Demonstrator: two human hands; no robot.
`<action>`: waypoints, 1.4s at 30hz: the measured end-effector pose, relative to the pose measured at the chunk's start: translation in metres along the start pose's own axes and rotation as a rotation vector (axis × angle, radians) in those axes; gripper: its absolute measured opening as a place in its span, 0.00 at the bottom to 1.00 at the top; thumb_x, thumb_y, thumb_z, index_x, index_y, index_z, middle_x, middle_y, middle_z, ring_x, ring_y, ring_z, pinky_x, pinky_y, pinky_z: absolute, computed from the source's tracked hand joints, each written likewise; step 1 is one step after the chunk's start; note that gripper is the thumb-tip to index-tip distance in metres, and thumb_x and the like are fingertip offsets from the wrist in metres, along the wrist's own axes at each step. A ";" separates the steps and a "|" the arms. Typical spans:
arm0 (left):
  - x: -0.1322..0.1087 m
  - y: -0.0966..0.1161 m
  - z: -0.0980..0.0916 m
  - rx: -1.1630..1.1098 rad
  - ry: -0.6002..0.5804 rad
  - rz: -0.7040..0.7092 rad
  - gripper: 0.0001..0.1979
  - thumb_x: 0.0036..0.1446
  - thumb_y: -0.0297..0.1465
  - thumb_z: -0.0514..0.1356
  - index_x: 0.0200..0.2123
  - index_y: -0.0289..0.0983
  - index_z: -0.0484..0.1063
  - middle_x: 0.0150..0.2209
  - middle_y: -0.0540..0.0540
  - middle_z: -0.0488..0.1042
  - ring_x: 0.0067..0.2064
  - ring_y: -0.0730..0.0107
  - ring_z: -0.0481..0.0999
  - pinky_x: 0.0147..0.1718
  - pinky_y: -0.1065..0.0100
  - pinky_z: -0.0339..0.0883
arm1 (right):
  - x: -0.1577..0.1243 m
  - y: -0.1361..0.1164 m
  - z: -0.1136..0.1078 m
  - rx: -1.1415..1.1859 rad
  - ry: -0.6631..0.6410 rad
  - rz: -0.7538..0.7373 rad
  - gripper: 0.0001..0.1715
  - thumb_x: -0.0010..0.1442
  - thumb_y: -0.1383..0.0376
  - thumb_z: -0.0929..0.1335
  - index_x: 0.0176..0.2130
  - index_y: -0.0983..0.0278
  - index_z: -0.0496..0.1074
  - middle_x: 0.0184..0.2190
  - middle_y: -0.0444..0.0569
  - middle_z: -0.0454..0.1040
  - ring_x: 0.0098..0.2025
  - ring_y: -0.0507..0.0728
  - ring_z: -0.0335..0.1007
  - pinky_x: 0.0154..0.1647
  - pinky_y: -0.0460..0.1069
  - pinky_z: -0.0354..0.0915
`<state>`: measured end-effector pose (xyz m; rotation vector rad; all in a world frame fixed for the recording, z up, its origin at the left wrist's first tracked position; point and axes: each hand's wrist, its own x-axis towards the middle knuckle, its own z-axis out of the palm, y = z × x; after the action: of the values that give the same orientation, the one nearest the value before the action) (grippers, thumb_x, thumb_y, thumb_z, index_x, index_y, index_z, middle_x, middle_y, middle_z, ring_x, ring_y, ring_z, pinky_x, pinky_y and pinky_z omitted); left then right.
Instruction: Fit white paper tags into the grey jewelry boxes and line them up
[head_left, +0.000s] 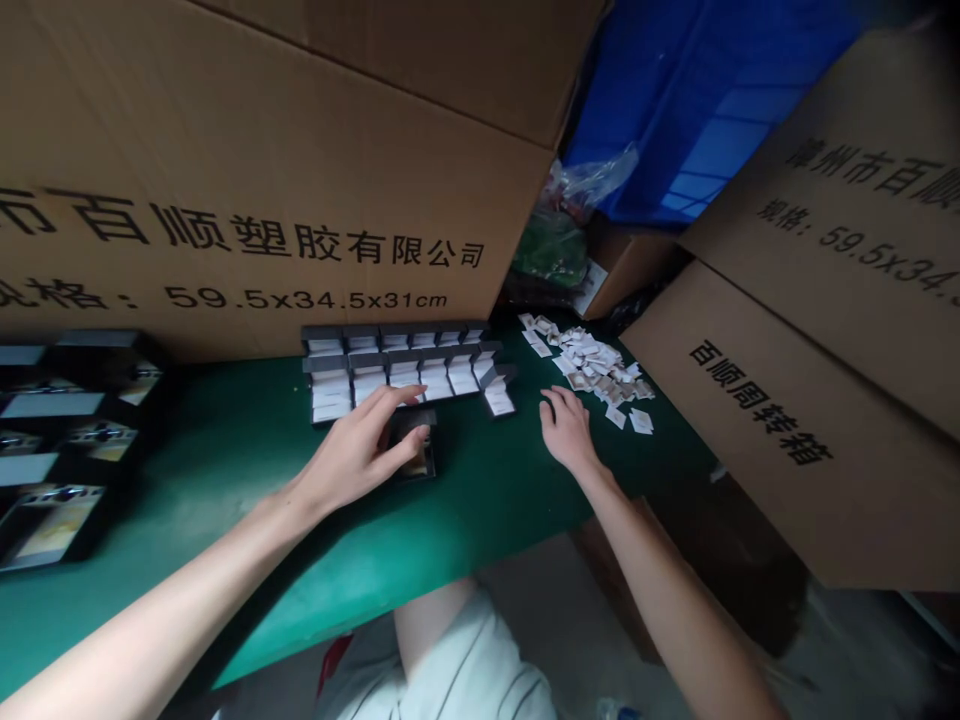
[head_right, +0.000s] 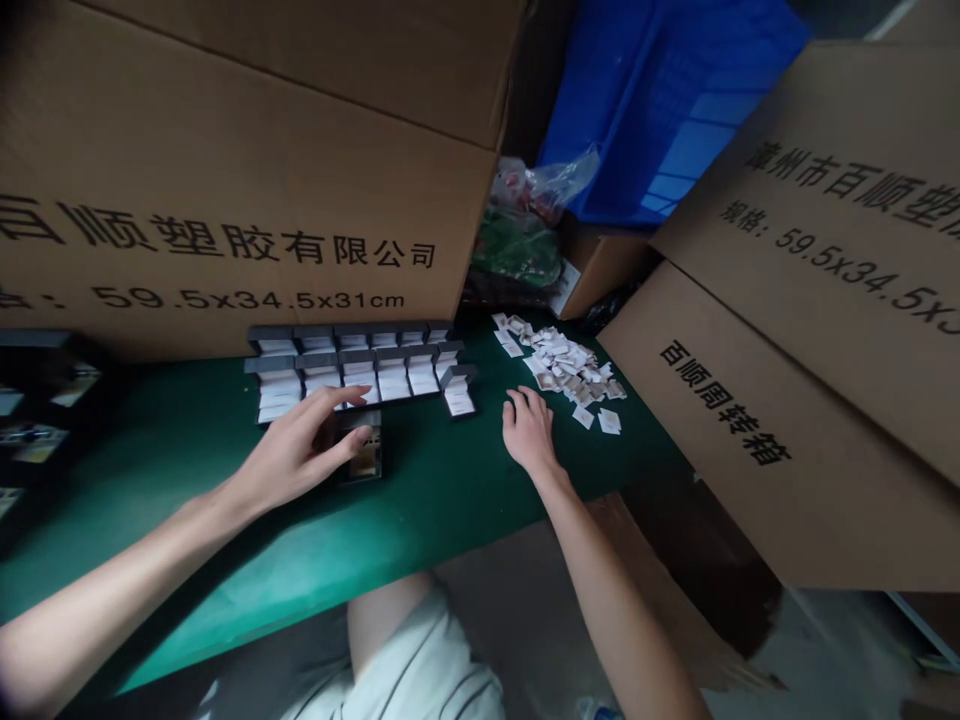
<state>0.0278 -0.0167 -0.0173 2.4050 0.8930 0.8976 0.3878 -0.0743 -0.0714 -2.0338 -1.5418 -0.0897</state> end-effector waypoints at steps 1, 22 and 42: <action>0.000 -0.001 0.000 0.001 -0.011 -0.014 0.22 0.71 0.45 0.56 0.61 0.39 0.67 0.45 0.44 0.76 0.30 0.70 0.71 0.34 0.67 0.67 | 0.008 0.000 0.005 -0.015 0.001 0.002 0.23 0.69 0.59 0.59 0.54 0.62 0.76 0.61 0.60 0.72 0.62 0.68 0.67 0.63 0.67 0.63; 0.004 -0.010 -0.003 0.046 -0.068 0.000 0.17 0.67 0.35 0.53 0.53 0.38 0.74 0.48 0.41 0.82 0.45 0.57 0.83 0.43 0.65 0.74 | 0.085 -0.018 0.047 -0.105 0.081 0.007 0.32 0.66 0.69 0.59 0.66 0.74 0.65 0.67 0.67 0.67 0.72 0.70 0.58 0.70 0.68 0.59; 0.003 -0.010 -0.003 0.055 -0.126 -0.048 0.19 0.68 0.43 0.54 0.54 0.39 0.72 0.44 0.42 0.82 0.36 0.60 0.82 0.34 0.67 0.71 | 0.013 0.027 -0.015 -0.160 0.233 -0.174 0.24 0.66 0.68 0.59 0.54 0.67 0.76 0.64 0.60 0.72 0.73 0.65 0.57 0.74 0.66 0.57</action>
<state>0.0234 -0.0068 -0.0196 2.4451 0.9344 0.7041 0.4206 -0.0749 -0.0652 -1.9237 -1.6010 -0.5137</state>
